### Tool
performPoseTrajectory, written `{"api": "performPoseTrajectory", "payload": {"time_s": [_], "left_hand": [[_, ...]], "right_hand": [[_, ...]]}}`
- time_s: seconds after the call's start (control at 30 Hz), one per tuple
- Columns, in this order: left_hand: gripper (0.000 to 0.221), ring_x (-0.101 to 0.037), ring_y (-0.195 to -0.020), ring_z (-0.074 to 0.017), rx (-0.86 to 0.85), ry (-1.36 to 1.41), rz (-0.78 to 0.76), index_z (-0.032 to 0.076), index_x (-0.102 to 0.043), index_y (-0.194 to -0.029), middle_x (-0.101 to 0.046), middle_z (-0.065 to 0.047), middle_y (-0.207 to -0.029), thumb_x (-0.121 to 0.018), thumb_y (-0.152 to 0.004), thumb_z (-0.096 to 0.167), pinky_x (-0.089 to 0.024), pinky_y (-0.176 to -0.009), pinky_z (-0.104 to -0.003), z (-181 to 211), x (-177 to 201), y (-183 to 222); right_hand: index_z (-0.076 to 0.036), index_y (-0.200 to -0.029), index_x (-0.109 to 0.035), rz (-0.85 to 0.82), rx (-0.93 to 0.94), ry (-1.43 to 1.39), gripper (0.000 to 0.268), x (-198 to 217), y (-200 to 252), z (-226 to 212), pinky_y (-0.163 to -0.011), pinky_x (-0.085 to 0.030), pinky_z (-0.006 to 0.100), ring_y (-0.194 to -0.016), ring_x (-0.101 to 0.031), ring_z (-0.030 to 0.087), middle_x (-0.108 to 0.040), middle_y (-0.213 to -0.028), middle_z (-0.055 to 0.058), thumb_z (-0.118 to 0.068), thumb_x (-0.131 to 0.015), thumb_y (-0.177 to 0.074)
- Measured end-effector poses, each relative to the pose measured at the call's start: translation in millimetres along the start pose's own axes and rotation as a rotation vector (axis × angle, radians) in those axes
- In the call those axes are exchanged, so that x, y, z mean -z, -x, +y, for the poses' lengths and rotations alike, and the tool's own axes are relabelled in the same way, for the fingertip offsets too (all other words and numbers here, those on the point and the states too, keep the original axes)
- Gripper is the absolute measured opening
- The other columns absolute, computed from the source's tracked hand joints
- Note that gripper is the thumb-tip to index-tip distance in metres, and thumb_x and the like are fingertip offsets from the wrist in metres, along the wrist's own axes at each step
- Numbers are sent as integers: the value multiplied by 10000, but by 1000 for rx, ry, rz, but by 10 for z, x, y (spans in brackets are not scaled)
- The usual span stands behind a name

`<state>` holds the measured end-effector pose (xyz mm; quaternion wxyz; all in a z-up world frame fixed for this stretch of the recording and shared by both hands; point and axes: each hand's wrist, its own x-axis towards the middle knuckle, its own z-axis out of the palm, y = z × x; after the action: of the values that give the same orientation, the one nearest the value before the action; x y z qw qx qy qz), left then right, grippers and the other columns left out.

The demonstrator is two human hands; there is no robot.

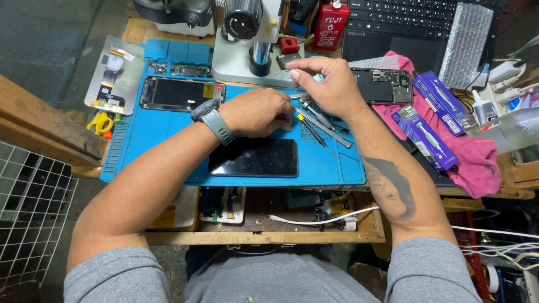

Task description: The person manipulates the internal components of a disassembled mobile phone, fits a rear housing cover onto the chassis, and powers on the device to interact with the touch screen.

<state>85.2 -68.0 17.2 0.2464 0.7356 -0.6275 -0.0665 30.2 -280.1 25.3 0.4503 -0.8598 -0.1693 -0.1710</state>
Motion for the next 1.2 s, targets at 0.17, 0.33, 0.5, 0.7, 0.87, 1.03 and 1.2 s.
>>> {"api": "performPoseTrajectory", "payload": {"time_s": [0.17,0.33,0.5,0.7,0.87,1.03,1.2], "left_hand": [[163,-689,-928,-339,-25,22,135,89,-777,-1005,-718,-121,-998,-723,-852,79,-549,-820,-443,-75,94,107],[203,-685,-882,-332,58,-3,70,102,-791,-1032,-706,-124,-969,-751,-833,104,-549,-777,-440,-7,152,147],[172,-687,-896,-318,-33,25,51,100,-789,-989,-708,-105,-968,-770,-821,133,-545,-783,-428,54,46,74],[98,-667,-935,-341,35,8,17,75,-741,-909,-679,-112,-975,-729,-872,165,-524,-819,-454,78,-71,44],[101,-652,-962,-358,128,-13,-59,47,-673,-950,-649,-140,-1026,-668,-903,136,-520,-824,-462,86,-129,34],[145,-658,-874,-401,110,55,179,-8,-596,-1038,-673,-184,-913,-647,-974,112,-511,-741,-480,24,29,178],[101,-686,-716,-183,97,303,401,-7,-608,-1034,-682,-87,-802,-652,-1042,84,-541,-656,-311,-62,218,265]], "right_hand": [[-12,-1206,-747,43,-16,-26,207,17,15,56,-834,-561,246,-928,-707,88,-784,-1037,77,-92,-688,-1025],[1,-1208,-743,70,-8,-38,194,11,24,94,-841,-571,250,-924,-711,87,-780,-1006,77,-82,-682,-1042],[1,-1207,-743,65,23,-41,189,-13,29,97,-843,-573,253,-924,-710,90,-779,-1014,78,-75,-679,-1047],[-13,-1213,-744,55,-1,-33,193,-19,23,71,-831,-580,251,-913,-722,92,-780,-998,77,-87,-676,-1048],[-13,-1219,-743,53,9,-30,196,-29,30,72,-838,-581,252,-929,-724,96,-781,-1013,79,-91,-676,-1052],[-1,-1215,-741,61,24,-77,187,-12,27,116,-836,-559,246,-912,-696,81,-769,-990,68,-97,-680,-1067],[6,-1228,-733,62,-5,-181,194,-17,42,131,-857,-550,240,-933,-685,75,-759,-1000,58,-102,-675,-1079]]}}
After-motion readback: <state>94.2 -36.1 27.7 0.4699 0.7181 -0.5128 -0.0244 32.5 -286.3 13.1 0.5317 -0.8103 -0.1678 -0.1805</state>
